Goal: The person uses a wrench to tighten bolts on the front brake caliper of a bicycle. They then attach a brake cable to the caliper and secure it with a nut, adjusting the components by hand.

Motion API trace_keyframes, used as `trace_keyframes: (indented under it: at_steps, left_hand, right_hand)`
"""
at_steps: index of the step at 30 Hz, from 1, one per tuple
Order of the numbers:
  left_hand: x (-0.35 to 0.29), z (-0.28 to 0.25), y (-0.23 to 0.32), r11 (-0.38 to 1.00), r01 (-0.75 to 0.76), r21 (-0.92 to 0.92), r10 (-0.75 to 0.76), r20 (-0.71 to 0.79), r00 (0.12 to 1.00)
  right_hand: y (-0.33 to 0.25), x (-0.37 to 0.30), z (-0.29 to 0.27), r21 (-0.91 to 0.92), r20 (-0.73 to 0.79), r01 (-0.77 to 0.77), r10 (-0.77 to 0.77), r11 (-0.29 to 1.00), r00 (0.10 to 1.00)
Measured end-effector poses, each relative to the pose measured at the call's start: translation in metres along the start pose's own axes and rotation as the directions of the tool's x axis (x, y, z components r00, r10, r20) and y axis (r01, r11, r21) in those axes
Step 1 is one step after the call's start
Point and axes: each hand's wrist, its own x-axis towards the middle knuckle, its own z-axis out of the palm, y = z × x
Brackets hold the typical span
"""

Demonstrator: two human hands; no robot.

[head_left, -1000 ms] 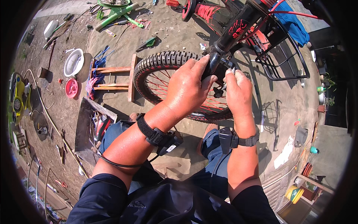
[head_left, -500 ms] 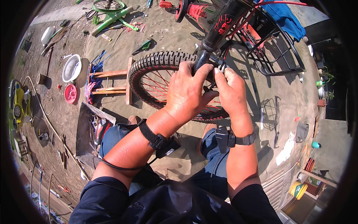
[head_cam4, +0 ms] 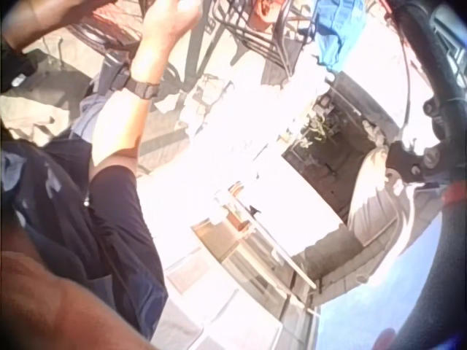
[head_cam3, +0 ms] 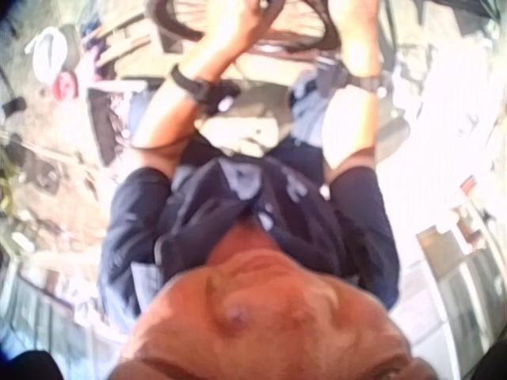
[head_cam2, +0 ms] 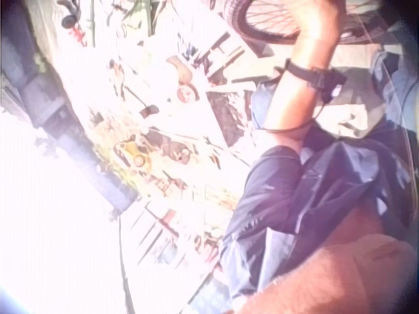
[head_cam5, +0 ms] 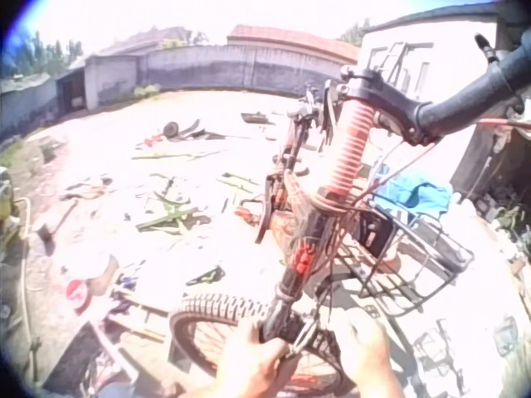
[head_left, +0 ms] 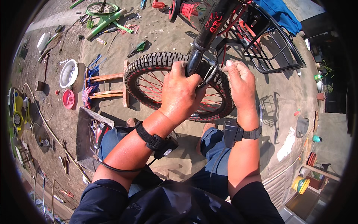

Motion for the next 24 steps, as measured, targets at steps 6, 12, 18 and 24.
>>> trace_keyframes:
  at_steps: [6,12,18,24]
  left_hand:
    - [-0.001,0.001,0.001,1.000,0.007,0.009,-0.007,0.002,1.000]
    - [-0.002,0.002,-0.001,1.000,0.008,0.013,-0.008,0.004,1.000]
    - [-0.001,0.001,0.003,0.999,0.032,0.015,-0.033,0.043,0.999]
    - [-0.001,-0.002,0.002,0.999,0.036,-0.010,-0.035,0.062,0.997]
  right_hand:
    - [0.044,0.024,0.000,-0.074,-0.057,-0.019,0.015,0.997,0.998]
    - [0.039,0.034,0.012,0.016,-0.098,-0.077,0.078,0.997,0.992]
    - [0.032,0.040,0.016,-0.123,-0.122,-0.137,0.122,0.983,0.985]
    - [0.030,0.042,0.017,-0.007,-0.071,-0.133,0.133,0.991,0.989]
